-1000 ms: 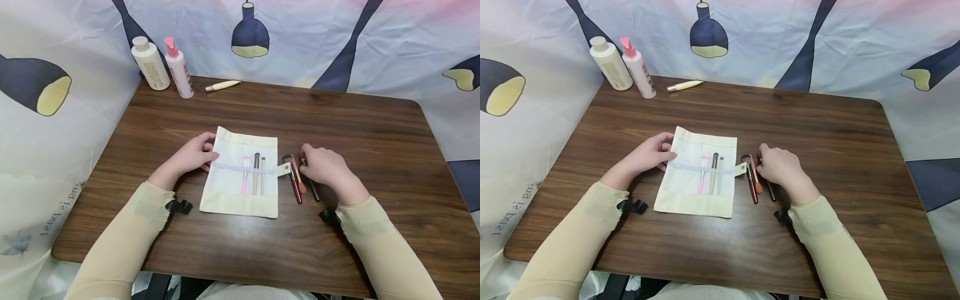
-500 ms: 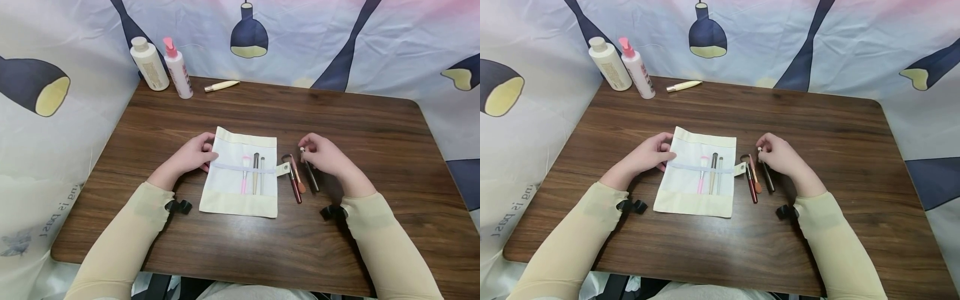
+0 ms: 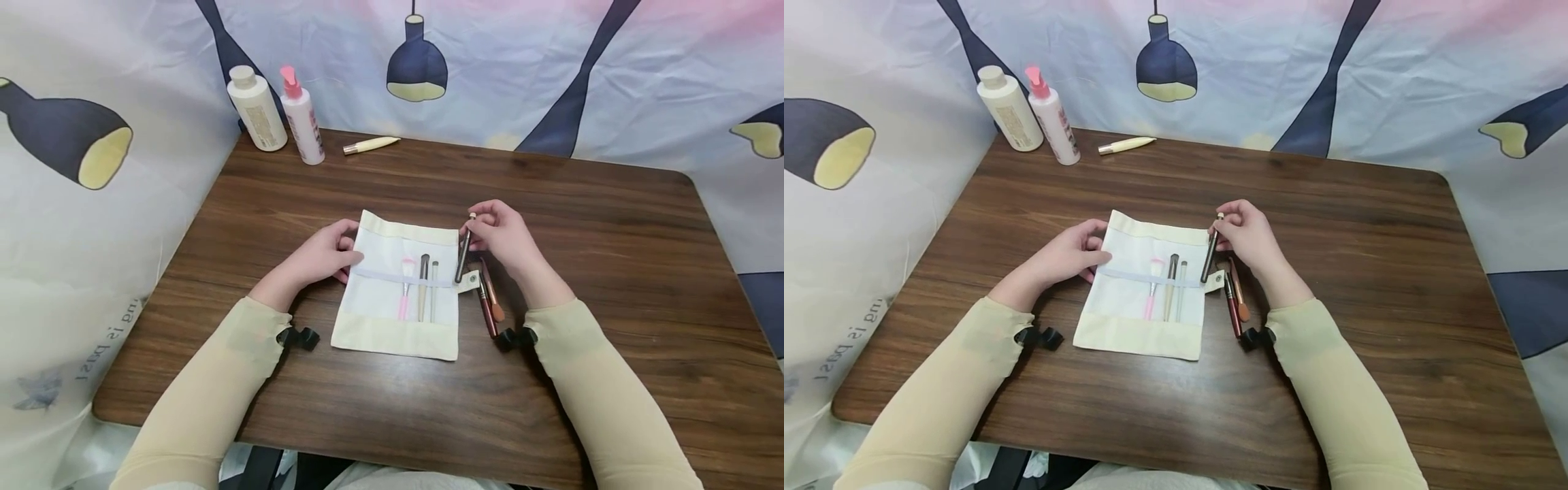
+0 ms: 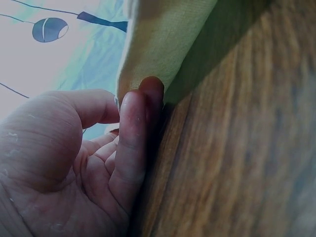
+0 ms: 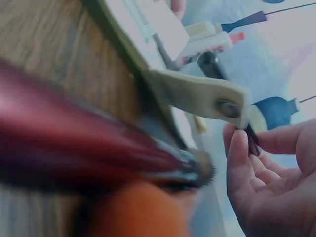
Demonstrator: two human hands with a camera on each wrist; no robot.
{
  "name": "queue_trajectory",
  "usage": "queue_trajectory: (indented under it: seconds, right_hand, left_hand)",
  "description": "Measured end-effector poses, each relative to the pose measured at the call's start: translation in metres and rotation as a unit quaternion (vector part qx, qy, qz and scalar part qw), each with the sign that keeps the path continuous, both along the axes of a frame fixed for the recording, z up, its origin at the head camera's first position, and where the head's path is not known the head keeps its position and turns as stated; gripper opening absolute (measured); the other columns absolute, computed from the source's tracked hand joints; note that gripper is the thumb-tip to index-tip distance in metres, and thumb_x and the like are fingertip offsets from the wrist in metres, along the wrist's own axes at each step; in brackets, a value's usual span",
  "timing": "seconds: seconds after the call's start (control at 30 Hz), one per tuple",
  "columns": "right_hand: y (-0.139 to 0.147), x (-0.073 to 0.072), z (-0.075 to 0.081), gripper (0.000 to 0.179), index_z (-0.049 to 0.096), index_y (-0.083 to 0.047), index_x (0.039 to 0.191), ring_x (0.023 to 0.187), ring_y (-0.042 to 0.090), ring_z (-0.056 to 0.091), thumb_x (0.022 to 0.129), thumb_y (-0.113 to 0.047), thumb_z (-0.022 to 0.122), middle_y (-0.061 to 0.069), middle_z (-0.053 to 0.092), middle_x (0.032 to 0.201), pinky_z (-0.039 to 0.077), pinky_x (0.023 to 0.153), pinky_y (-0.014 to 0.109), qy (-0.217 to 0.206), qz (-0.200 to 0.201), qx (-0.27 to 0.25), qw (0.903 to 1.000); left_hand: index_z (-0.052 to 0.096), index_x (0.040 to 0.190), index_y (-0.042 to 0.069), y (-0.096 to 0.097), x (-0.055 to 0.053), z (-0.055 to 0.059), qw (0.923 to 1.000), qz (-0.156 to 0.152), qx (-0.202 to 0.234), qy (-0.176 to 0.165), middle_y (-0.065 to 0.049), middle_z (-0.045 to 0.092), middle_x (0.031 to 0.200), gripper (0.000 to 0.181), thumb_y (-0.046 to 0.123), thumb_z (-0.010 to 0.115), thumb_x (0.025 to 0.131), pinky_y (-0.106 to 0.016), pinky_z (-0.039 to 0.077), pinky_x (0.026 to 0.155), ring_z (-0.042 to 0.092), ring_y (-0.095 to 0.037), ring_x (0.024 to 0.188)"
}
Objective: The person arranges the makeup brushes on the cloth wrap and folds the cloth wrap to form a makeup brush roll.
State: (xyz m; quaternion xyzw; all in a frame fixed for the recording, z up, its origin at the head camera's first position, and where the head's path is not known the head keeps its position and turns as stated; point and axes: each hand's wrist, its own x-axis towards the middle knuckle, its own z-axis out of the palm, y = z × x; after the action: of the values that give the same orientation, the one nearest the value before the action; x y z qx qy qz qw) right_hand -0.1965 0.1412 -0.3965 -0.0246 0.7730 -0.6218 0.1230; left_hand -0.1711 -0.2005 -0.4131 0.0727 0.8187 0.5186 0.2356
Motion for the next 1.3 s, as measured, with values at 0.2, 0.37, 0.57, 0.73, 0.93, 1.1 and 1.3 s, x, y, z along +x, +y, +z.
queue_trajectory:
  seconds: [0.2, 0.37, 0.57, 0.73, 0.93, 1.1, 1.3]
  right_hand:
    - [-0.01, -0.005, -0.011, 0.033, 0.049, 0.004, 0.136, 0.084, 0.012, 0.07, 0.105, -0.006, 0.057, 0.014, 0.074, 0.101, 0.061, 0.07, 0.023, 0.004, -0.026, 0.019, 0.9995]
    - [-0.012, -0.004, -0.013, 0.032, 0.051, 0.001, 0.135, 0.086, 0.014, 0.07, 0.105, -0.007, 0.058, 0.019, 0.074, 0.106, 0.061, 0.072, 0.023, 0.007, -0.024, 0.042, 0.9988]
    - [-0.012, -0.005, -0.014, 0.032, 0.051, 0.001, 0.134, 0.081, 0.015, 0.07, 0.105, -0.008, 0.059, 0.02, 0.073, 0.106, 0.061, 0.072, 0.024, 0.0, -0.001, 0.047, 0.9989]
    - [-0.011, -0.005, -0.015, 0.033, 0.05, 0.005, 0.133, 0.074, 0.013, 0.069, 0.104, -0.007, 0.059, 0.025, 0.072, 0.107, 0.062, 0.072, 0.025, -0.004, 0.035, 0.047, 0.9983]
    - [-0.012, -0.002, -0.015, 0.03, 0.051, 0.003, 0.131, 0.075, 0.015, 0.069, 0.105, -0.007, 0.058, 0.019, 0.074, 0.101, 0.061, 0.072, 0.026, -0.007, 0.05, 0.057, 0.9971]
    - [-0.013, 0.0, -0.013, 0.031, 0.051, 0.003, 0.132, 0.079, 0.017, 0.069, 0.104, -0.006, 0.059, 0.017, 0.072, 0.098, 0.062, 0.072, 0.028, -0.004, 0.06, 0.069, 0.9958]
    - [-0.014, 0.004, -0.01, 0.03, 0.054, 0.002, 0.129, 0.079, 0.02, 0.07, 0.102, -0.007, 0.062, 0.016, 0.073, 0.095, 0.061, 0.072, 0.03, 0.006, 0.063, 0.085, 0.9944]
  left_hand:
    - [0.038, 0.151, 0.008, 0.001, 0.0, -0.001, 1.0, 0.001, -0.007, 0.001, -0.015, 0.069, 0.093, 0.056, 0.01, 0.063, 0.101, -0.04, 0.064, 0.063, 0.069, -0.026, 0.069]
    - [0.038, 0.152, 0.007, 0.0, 0.0, -0.001, 0.9999, 0.002, -0.011, 0.0, -0.015, 0.069, 0.092, 0.056, 0.009, 0.062, 0.101, -0.04, 0.064, 0.062, 0.068, -0.026, 0.069]
    - [0.037, 0.152, 0.006, 0.0, 0.0, 0.002, 1.0, 0.002, -0.007, 0.0, -0.016, 0.07, 0.093, 0.056, 0.008, 0.062, 0.101, -0.039, 0.063, 0.062, 0.068, -0.025, 0.069]
    - [0.038, 0.152, 0.007, 0.001, 0.0, 0.001, 0.9999, 0.001, -0.01, 0.002, -0.017, 0.07, 0.095, 0.056, 0.009, 0.062, 0.101, -0.039, 0.064, 0.063, 0.068, -0.026, 0.07]
    - [0.038, 0.153, 0.008, 0.0, -0.002, -0.003, 0.9999, 0.003, -0.011, 0.001, -0.016, 0.069, 0.093, 0.057, 0.01, 0.063, 0.101, -0.039, 0.064, 0.063, 0.068, -0.026, 0.07]
    - [0.038, 0.152, 0.008, 0.0, -0.002, -0.003, 0.9999, 0.003, -0.011, -0.001, -0.015, 0.069, 0.092, 0.056, 0.01, 0.062, 0.101, -0.038, 0.063, 0.062, 0.068, -0.026, 0.07]
    - [0.039, 0.151, 0.007, 0.0, -0.002, -0.002, 0.9995, -0.003, -0.026, 0.017, -0.012, 0.067, 0.084, 0.056, 0.009, 0.063, 0.101, -0.035, 0.059, 0.055, 0.063, -0.024, 0.06]
